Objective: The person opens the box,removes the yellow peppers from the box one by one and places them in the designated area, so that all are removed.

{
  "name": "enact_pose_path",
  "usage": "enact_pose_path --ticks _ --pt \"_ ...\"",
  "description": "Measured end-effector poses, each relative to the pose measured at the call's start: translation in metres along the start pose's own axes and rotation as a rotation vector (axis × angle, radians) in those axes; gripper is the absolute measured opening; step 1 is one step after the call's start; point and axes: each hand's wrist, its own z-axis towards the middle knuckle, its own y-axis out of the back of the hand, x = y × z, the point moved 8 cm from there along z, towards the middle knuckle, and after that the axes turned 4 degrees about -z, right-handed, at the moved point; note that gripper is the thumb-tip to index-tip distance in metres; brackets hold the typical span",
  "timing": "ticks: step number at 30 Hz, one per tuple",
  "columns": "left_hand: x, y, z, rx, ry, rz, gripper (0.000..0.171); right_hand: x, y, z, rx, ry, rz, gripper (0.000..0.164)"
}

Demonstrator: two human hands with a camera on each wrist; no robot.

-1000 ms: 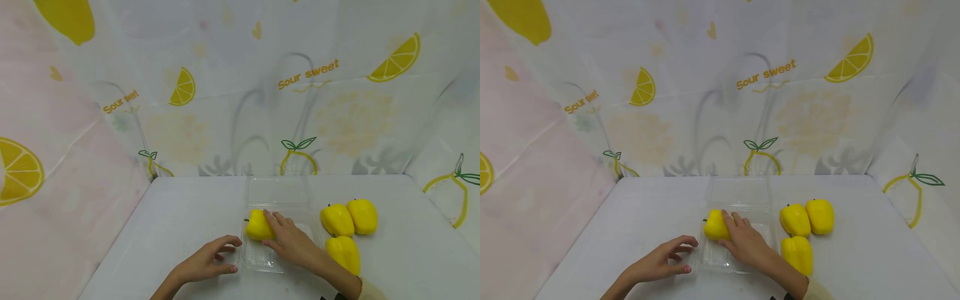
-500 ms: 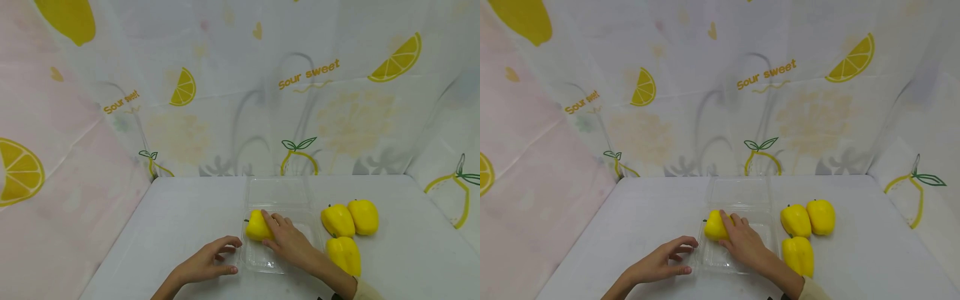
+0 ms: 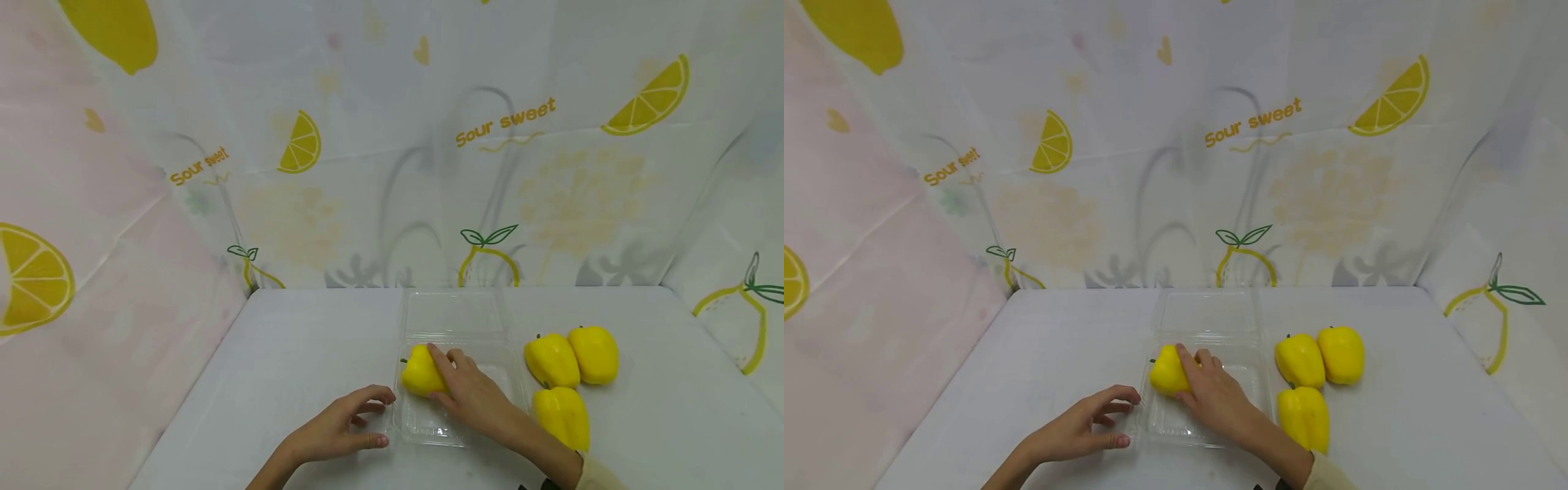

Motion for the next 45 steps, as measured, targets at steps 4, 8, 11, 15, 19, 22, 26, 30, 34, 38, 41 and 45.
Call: enact_pose_path --ticks 4,8,11,15,19,22,26,30,34,38,41,45 --pt "0.000 0.001 0.000 -0.001 -0.004 0.004 0.058 0.000 0.001 0.000 0.000 -0.004 0.002 0.071" --pt "0.000 0.001 0.000 0.005 -0.002 0.006 0.058 0.000 0.003 -0.001 0.002 -0.020 0.015 0.071" --pt "-0.001 0.001 0.001 0.009 0.001 0.003 0.057 -0.001 0.006 -0.002 -0.003 -0.028 0.019 0.070" --pt "-0.001 0.001 0.002 0.010 0.007 -0.004 0.056 -0.002 0.012 -0.003 -0.003 -0.029 0.016 0.071" --pt "-0.001 0.002 0.002 0.010 0.008 0.000 0.057 -0.006 0.016 -0.004 0.035 -0.041 0.028 0.073" --pt "-0.001 0.002 0.002 0.011 0.009 0.000 0.057 -0.009 0.019 -0.006 0.062 -0.054 0.044 0.075" --pt "0.000 0.001 0.003 0.012 0.015 -0.006 0.057 -0.015 0.025 -0.011 0.061 -0.074 0.056 0.075" --pt "0.000 0.001 0.003 0.012 0.027 -0.011 0.057 -0.020 0.033 -0.016 0.066 -0.117 0.074 0.075" --pt "0.001 0.000 0.002 0.013 0.027 -0.011 0.056 -0.025 0.041 -0.020 0.075 -0.154 0.075 0.075" --pt "0.001 0.000 0.001 0.012 0.023 -0.009 0.055 -0.028 0.048 -0.024 0.086 -0.184 0.072 0.077" --pt "0.001 0.000 0.001 0.011 0.021 -0.006 0.056 -0.032 0.055 -0.027 0.098 -0.206 0.083 0.079" --pt "0.000 0.000 0.001 0.010 0.024 -0.005 0.057 -0.036 0.063 -0.031 0.099 -0.213 0.094 0.079"
